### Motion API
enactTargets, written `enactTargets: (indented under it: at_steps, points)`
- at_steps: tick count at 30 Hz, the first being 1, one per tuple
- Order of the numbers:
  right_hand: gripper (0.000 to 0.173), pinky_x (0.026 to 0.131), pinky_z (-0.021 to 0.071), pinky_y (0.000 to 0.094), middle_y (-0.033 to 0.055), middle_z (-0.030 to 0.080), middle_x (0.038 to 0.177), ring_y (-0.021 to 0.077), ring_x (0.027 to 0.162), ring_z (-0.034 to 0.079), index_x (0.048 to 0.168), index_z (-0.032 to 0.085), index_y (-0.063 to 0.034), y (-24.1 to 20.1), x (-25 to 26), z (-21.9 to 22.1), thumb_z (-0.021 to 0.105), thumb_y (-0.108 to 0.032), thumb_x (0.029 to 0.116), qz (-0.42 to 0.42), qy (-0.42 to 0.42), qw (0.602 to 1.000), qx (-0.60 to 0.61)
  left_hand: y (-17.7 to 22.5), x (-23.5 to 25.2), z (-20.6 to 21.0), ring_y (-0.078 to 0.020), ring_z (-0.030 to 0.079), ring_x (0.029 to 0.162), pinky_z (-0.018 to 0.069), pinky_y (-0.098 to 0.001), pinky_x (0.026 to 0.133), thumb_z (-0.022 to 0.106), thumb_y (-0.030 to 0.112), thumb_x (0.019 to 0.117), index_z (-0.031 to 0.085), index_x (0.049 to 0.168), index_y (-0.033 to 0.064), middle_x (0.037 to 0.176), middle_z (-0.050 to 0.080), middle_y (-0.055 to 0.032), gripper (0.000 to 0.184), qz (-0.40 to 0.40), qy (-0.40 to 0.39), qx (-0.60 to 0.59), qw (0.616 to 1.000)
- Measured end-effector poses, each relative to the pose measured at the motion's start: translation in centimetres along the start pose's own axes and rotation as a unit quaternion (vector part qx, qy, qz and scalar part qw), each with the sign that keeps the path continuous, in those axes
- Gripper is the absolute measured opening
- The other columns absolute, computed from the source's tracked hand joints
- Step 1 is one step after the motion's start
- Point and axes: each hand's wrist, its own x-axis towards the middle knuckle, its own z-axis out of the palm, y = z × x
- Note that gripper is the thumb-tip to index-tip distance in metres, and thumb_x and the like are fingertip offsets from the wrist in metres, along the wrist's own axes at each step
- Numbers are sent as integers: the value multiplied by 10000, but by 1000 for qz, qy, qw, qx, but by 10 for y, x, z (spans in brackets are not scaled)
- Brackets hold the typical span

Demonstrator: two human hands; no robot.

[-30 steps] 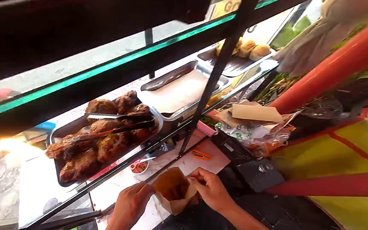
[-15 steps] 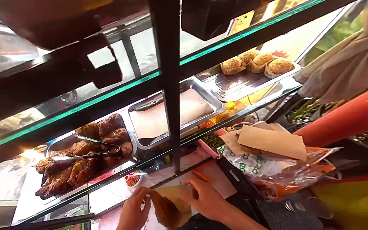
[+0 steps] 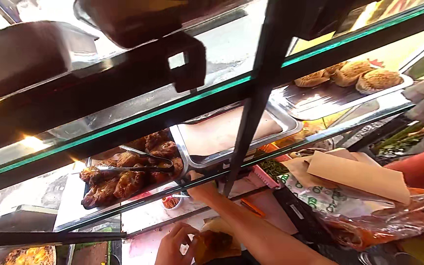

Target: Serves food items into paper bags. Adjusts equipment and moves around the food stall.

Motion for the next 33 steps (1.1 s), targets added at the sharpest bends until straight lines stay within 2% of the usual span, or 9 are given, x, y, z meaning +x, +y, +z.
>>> enactTargets:
  at_steps: [2,6,10,15,17,21,27,31,33]
  points:
    - [227,859,568,569,130,730,1029,315,999,707,1091,704,-95,3,6,8,636,-281,980,-30,64,997,-1,-5,-7,-6,-47,697,784,640,-256,682,656,250,998,704,1166,192,1119,708,45,184,-3,1,-20,1000]
    - [242,823,604,477,58,718,948,205,888,707,1083,713,-123,19,-28,-2,576,-315,1032,-125,155,976,85,-12,-15,-23,-81,707,780,648,-283,699,662,162,989,717,1150,117,1047,718,14,176,-31,54,-68,996]
    - [343,737,552,345,52,636,1004,142,816,607,1139,675,-102,33,-93,-24,541,-405,1050,-167,4,964,204,-11,-5,-32,-162,722,958,659,-348,757,712,159,940,675,1223,73,1184,698,-52,298,-35,121,-113,986]
    - [163,718,577,304,5,719,931,97,808,679,1058,657,-100,21,-135,-51,585,-242,1024,-204,-156,914,315,17,35,-42,-272,501,1402,512,-487,1108,846,433,825,376,1545,39,1516,511,-130,945,-1,48,-164,985]
    - [133,708,594,298,3,709,876,92,774,686,1040,666,-93,15,-138,-62,610,-210,1009,-197,-137,909,341,28,51,-46,-183,625,1244,543,-416,1061,829,386,856,475,1490,58,1329,664,-47,797,-41,-30,-206,977]
    - [397,651,492,243,-30,633,872,60,729,566,1192,693,-140,22,-134,-69,704,-461,960,-164,-84,927,326,34,72,-52,-169,705,810,612,-345,773,751,182,940,680,1061,12,907,720,-65,220,-109,-106,-352,924]
    - [312,650,494,233,-41,646,818,34,723,578,941,736,-122,57,-143,-62,780,-428,905,-135,-134,926,328,30,71,-57,-173,683,778,601,-334,734,716,165,959,642,1026,8,883,690,-77,187,-135,-23,-367,920]
    - [305,671,441,232,-54,631,954,36,823,546,915,729,-174,90,-147,-74,786,-472,881,-119,-116,932,321,26,61,-59,-161,678,755,604,-325,698,723,141,946,630,1005,17,891,687,-72,166,-154,23,-367,917]
    - [276,732,517,280,-33,701,1036,83,901,625,965,726,-161,101,-149,-78,790,-420,891,-103,-120,921,356,26,58,-58,-177,686,779,609,-332,711,705,117,954,619,1016,5,930,693,-97,153,-160,38,-368,915]
